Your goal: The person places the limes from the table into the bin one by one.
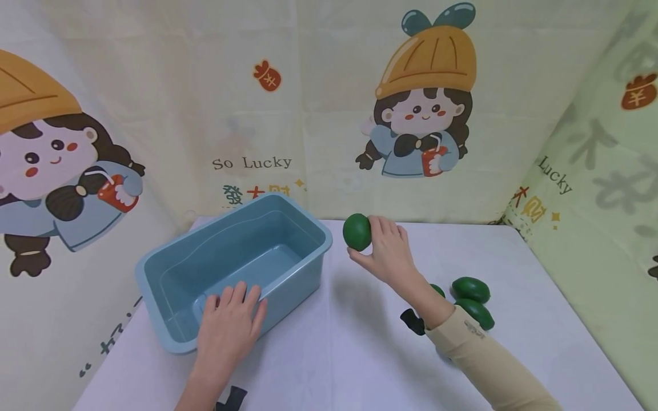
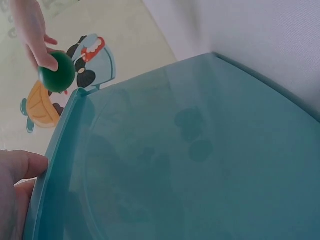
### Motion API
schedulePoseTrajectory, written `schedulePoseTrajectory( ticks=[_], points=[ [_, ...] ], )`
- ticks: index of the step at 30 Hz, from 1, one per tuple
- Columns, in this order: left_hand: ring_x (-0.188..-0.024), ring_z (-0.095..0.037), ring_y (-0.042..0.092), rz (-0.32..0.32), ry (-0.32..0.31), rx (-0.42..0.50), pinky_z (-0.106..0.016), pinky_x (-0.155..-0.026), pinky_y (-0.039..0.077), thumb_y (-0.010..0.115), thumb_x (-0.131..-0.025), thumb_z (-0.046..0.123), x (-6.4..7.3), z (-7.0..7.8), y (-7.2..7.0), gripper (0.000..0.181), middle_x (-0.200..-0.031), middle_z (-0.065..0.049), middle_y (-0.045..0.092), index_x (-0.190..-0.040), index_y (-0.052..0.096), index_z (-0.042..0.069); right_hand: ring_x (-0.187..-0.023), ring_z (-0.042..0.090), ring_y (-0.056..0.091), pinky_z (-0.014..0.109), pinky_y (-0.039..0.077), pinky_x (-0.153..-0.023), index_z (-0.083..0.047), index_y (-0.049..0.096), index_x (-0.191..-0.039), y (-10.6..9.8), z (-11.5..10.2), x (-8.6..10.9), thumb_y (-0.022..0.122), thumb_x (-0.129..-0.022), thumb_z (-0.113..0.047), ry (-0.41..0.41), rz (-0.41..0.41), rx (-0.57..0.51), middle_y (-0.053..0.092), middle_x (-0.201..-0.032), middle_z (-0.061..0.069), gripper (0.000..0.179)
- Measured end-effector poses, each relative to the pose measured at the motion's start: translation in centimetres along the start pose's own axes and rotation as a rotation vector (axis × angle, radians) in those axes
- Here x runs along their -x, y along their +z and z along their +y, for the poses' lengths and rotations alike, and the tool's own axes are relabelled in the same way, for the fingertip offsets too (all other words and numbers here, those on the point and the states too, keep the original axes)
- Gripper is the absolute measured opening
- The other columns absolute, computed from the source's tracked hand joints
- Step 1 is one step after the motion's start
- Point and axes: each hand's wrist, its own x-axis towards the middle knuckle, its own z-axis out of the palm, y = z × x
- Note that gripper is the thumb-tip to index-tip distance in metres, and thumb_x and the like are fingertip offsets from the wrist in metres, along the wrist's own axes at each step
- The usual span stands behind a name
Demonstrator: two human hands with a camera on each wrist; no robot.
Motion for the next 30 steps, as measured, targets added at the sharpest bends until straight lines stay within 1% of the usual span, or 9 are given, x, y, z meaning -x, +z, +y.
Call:
schedulePoseTrajectory(
  ticks=[2,9,12,17,22,27,30],
  points=[
    [-0.070,-0.024,0.037,0.018,0.004,0.004,-0.041,-0.067,0.031,0.039,-0.088,0.034,0.0,0.0,0.0,0.026,-0.074,-0.004,0.036,-0.088,0.050,0.011,-0.107,0.030,0.046,0.050,0.034,-0.089,-0.002,0.044,-0.121,-0.1,-0.2,-0.3,0.067,-0.074,-0.044,-0.004,0.001,-0.004,0.051,-0.113,0.015,0.067],
    [-0.064,-0.024,0.032,0.124,0.040,0.009,-0.040,-0.063,0.029,0.015,-0.096,0.038,0.0,-0.1,0.2,0.046,-0.071,-0.004,0.032,-0.084,0.048,0.008,-0.112,0.032,0.043,0.050,0.032,-0.092,-0.002,0.042,-0.123,-0.6,-1.1,-1.1,0.067,-0.075,-0.045,-0.011,-0.021,-0.003,0.049,-0.119,0.016,0.070],
    [-0.063,-0.023,0.032,0.144,0.048,0.009,-0.039,-0.062,0.029,0.014,-0.097,0.039,0.0,-0.1,0.3,0.048,-0.070,-0.004,0.031,-0.083,0.048,0.008,-0.113,0.032,0.043,0.050,0.032,-0.093,-0.002,0.042,-0.124,-0.7,-1.4,-1.4,0.066,-0.075,-0.046,-0.011,-0.030,-0.004,0.048,-0.121,0.016,0.070],
    [-0.063,-0.023,0.032,0.145,0.051,0.011,-0.039,-0.062,0.029,0.014,-0.097,0.039,0.0,-0.1,0.3,0.048,-0.071,-0.005,0.031,-0.083,0.047,0.008,-0.114,0.032,0.043,0.050,0.032,-0.094,-0.003,0.041,-0.125,-0.8,-2.0,-1.9,0.066,-0.076,-0.046,-0.018,-0.040,0.000,0.048,-0.122,0.016,0.070],
    [-0.064,-0.024,0.032,0.125,0.045,0.009,-0.039,-0.063,0.029,0.013,-0.097,0.039,0.1,-0.2,0.4,0.049,-0.071,-0.005,0.032,-0.083,0.048,0.008,-0.114,0.032,0.043,0.050,0.033,-0.093,-0.002,0.042,-0.125,-0.7,-2.5,-2.3,0.066,-0.076,-0.045,-0.039,-0.037,-0.001,0.048,-0.122,0.016,0.070],
    [-0.066,-0.024,0.034,0.091,0.027,0.012,-0.040,-0.064,0.030,0.014,-0.095,0.039,0.1,-0.2,0.4,0.048,-0.072,-0.005,0.034,-0.085,0.050,0.009,-0.112,0.031,0.044,0.049,0.033,-0.093,-0.001,0.041,-0.125,-0.5,-3.1,-2.8,0.065,-0.076,-0.045,-0.057,-0.034,-0.004,0.048,-0.121,0.015,0.070],
    [-0.066,-0.024,0.034,0.088,0.024,0.012,-0.040,-0.064,0.029,0.014,-0.095,0.039,0.0,-0.2,0.4,0.048,-0.071,-0.005,0.034,-0.085,0.049,0.009,-0.112,0.030,0.044,0.048,0.033,-0.092,-0.002,0.042,-0.124,-0.4,-3.3,-3.1,0.065,-0.076,-0.045,-0.061,-0.035,-0.007,0.049,-0.120,0.015,0.069]
  ],
)
